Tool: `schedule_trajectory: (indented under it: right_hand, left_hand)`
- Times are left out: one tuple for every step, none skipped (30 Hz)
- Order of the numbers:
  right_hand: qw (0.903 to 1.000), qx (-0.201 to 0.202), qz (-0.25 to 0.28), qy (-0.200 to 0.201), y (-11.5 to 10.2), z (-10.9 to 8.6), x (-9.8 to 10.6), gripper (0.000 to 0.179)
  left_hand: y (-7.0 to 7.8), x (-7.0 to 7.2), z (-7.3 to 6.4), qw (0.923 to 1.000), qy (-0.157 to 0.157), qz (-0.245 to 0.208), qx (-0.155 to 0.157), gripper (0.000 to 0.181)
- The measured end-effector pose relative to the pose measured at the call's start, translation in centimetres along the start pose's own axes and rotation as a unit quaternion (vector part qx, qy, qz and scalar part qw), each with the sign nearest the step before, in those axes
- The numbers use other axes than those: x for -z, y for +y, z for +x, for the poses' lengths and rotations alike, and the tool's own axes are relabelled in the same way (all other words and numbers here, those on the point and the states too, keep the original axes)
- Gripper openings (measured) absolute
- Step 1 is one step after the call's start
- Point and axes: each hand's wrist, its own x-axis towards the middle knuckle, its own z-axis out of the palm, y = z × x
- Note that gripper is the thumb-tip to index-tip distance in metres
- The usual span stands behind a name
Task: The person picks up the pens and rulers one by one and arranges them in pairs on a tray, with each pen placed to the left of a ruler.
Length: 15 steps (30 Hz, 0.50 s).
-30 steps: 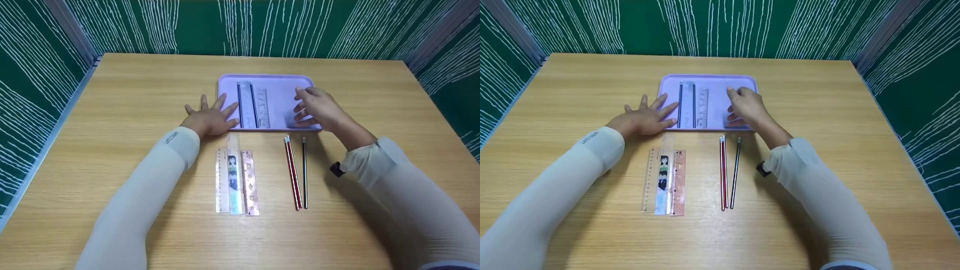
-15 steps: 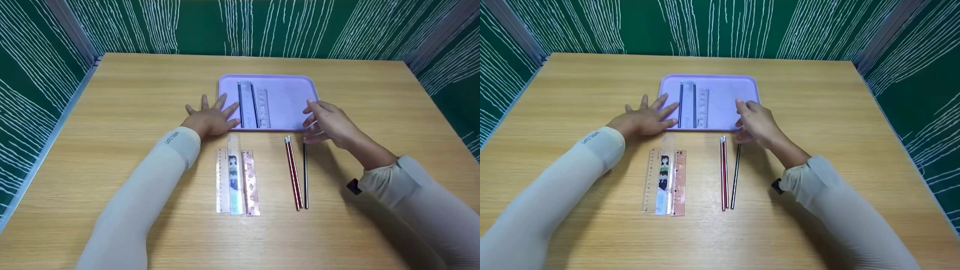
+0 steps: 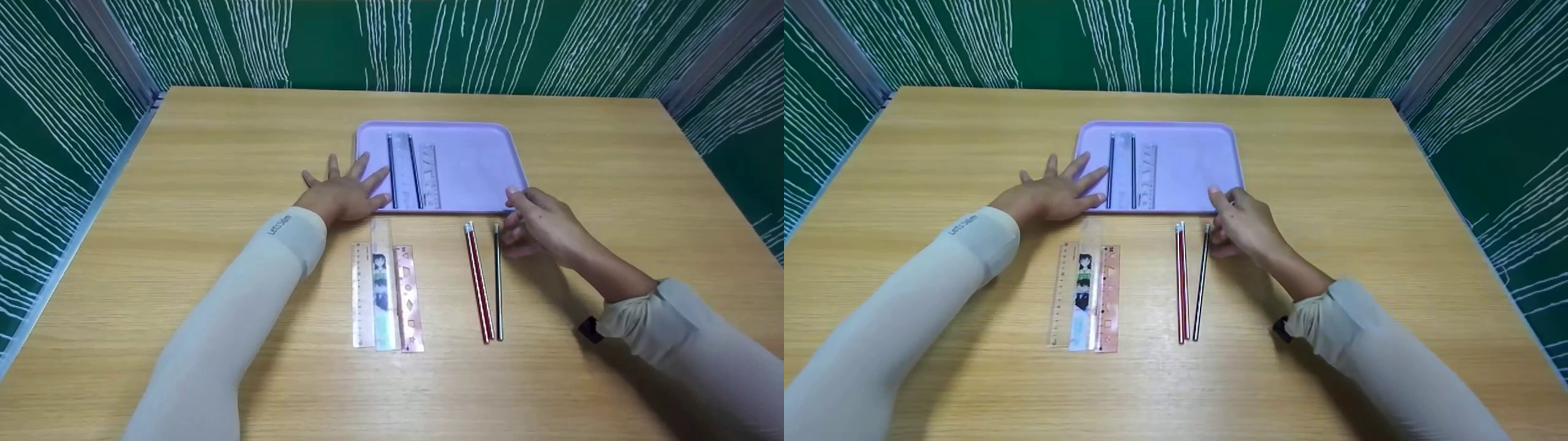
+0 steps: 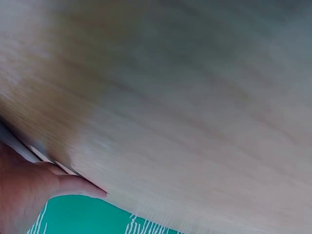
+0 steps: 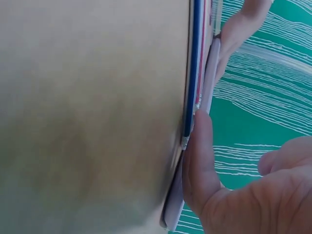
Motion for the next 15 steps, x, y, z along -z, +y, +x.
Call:
schedule_trajectory:
  right_hand:
    - [1.0000, -0.001, -0.005, 0.002, 0.2, -0.2, -0.1, 0.071]
    - [0.9999, -0.003, -0.012, 0.005, 0.3, -0.3, -0.1, 0.071]
    - [0.9997, -0.004, -0.021, 0.007, 0.5, -0.5, -0.2, 0.071]
    - [0.9994, -0.004, -0.031, 0.011, 0.6, -0.6, -0.3, 0.072]
    - [0.9991, -0.004, -0.040, 0.014, 0.7, -0.8, -0.4, 0.073]
    - [0.9987, -0.004, -0.049, 0.016, 0.8, -0.9, -0.5, 0.074]
    - [0.9982, -0.003, -0.058, 0.017, 1.0, -1.1, -0.6, 0.076]
    - [0.9977, -0.002, -0.065, 0.018, 1.1, -1.2, -0.7, 0.078]
    - [0.9972, 0.000, -0.073, 0.018, 1.2, -1.4, -0.8, 0.079]
    - [0.9968, 0.002, -0.079, 0.017, 1.3, -1.5, -0.8, 0.081]
    - [0.9963, 0.005, -0.085, 0.016, 1.4, -1.7, -0.9, 0.082]
    - [0.9958, 0.008, -0.090, 0.014, 1.5, -1.8, -1.0, 0.082]
    - [0.9956, 0.011, -0.092, 0.012, 1.6, -1.9, -1.1, 0.083]
    - [0.9957, 0.014, -0.091, 0.009, 1.6, -2.0, -1.2, 0.083]
    - [0.9958, 0.017, -0.089, 0.006, 1.7, -2.1, -1.2, 0.084]
  left_hand:
    - [0.0, 0.0, 0.0, 1.0000, 0.000, 0.000, 0.000, 0.069]
    - [0.0, 0.0, 0.0, 1.0000, 0.000, -0.001, 0.000, 0.069]
    - [0.0, 0.0, 0.0, 1.0000, 0.000, -0.001, 0.000, 0.069]
    - [0.0, -0.1, 0.0, 1.0000, 0.001, -0.001, -0.001, 0.069]
    - [0.0, -0.1, 0.0, 1.0000, 0.002, 0.000, 0.000, 0.069]
    - [0.0, -0.1, 0.0, 1.0000, 0.002, 0.001, 0.000, 0.069]
    - [0.0, -0.1, 0.0, 1.0000, 0.003, 0.000, 0.001, 0.069]
    - [0.0, -0.1, 0.0, 1.0000, 0.002, 0.001, 0.002, 0.069]
    - [0.0, -0.1, 0.0, 1.0000, 0.002, 0.001, 0.002, 0.069]
    - [0.0, -0.1, 0.1, 1.0000, 0.001, 0.000, 0.004, 0.069]
    - [0.0, -0.1, 0.1, 1.0000, 0.000, -0.001, 0.005, 0.069]
    - [0.0, -0.1, 0.1, 1.0000, 0.000, -0.002, 0.005, 0.070]
    - [0.0, -0.1, 0.1, 1.0000, -0.001, -0.003, 0.005, 0.070]
    - [0.0, -0.1, 0.1, 1.0000, -0.001, -0.003, 0.005, 0.070]
    - [0.0, -0.1, 0.2, 1.0000, -0.002, -0.004, 0.004, 0.070]
